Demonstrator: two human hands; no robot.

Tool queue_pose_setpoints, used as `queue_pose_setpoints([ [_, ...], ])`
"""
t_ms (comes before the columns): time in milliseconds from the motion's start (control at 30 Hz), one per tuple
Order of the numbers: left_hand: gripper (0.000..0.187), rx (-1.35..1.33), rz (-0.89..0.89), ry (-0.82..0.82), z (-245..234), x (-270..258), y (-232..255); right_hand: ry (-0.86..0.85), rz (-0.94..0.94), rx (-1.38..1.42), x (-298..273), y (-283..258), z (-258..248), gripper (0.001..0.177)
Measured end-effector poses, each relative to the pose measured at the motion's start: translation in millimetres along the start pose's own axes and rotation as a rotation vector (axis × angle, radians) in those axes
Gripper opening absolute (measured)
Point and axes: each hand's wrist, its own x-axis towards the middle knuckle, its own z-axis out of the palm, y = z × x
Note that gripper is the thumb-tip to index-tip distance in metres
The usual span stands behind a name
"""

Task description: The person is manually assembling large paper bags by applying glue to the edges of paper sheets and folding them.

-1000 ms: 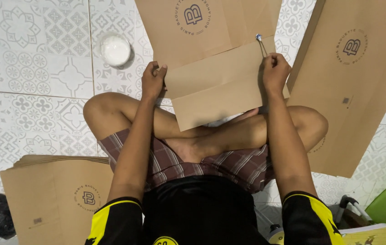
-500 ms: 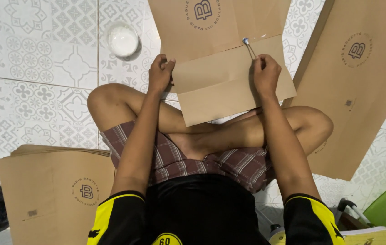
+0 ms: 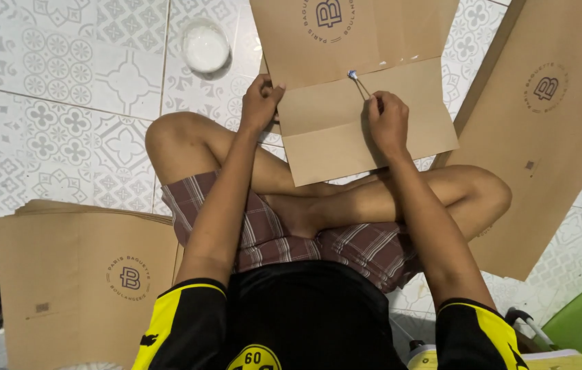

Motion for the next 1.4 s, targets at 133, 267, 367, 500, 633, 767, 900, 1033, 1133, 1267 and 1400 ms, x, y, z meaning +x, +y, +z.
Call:
queue_pose_setpoints([
  [133,0.036,0.004,-0.009,-0.021,-2.7,-5.5,6.0,-0.014,-0.023,0.0,-5.7,-22.6,3.0,0.015],
  [267,0.043,0.009,-0.036,-0.052,-4.2,-12.3,14.0,-0.048,0.002,0.042,-11.5,-40.2,10.1,0.017],
  [367,0.042,-0.001,-0.024,-0.065,-4.4,-11.1,11.3,-0.056,-0.032,0.049,-15.3,-53.7,16.3,0.016],
  [500,0.044,-0.007,-0.019,-0.077,-4.3,-11.2,8.6,-0.067,-0.079,0.059,-20.9,-76.5,22.2,0.016],
  [633,0.045,-0.02,-0.024,-0.079,-4.2,-12.1,10.1,-0.105,-0.094,0.035,-26.9,-97.0,25.4,0.017],
  [767,0.044,-0.021,-0.062,-0.082,-4.6,-13.1,11.3,-0.135,-0.143,0.046,-32.2,-108.7,31.0,0.017],
  [900,0.043,-0.013,-0.069,-0.074,-5.1,-16.9,16.7,-0.108,-0.207,0.002,-35.4,-111.1,33.9,0.018],
  [1033,0.046,-0.03,-0.073,-0.065,-2.9,-11.9,9.6,-0.094,-0.204,-0.028,-36.6,-107.6,26.3,0.017],
  [1133,0.044,-0.015,-0.063,-0.051,-3.2,-14.1,12.1,-0.079,-0.173,-0.004,-36.1,-97.5,23.9,0.02],
  [1267,0.044,-0.026,-0.066,-0.058,-3.3,-10.1,7.9,-0.07,-0.195,0.005,-39.6,-104.8,27.3,0.018],
  [1400,0.042,-0.017,-0.062,-0.059,-2.5,-8.5,6.4,-0.065,-0.288,-0.005,-44.6,-125.2,30.4,0.018],
])
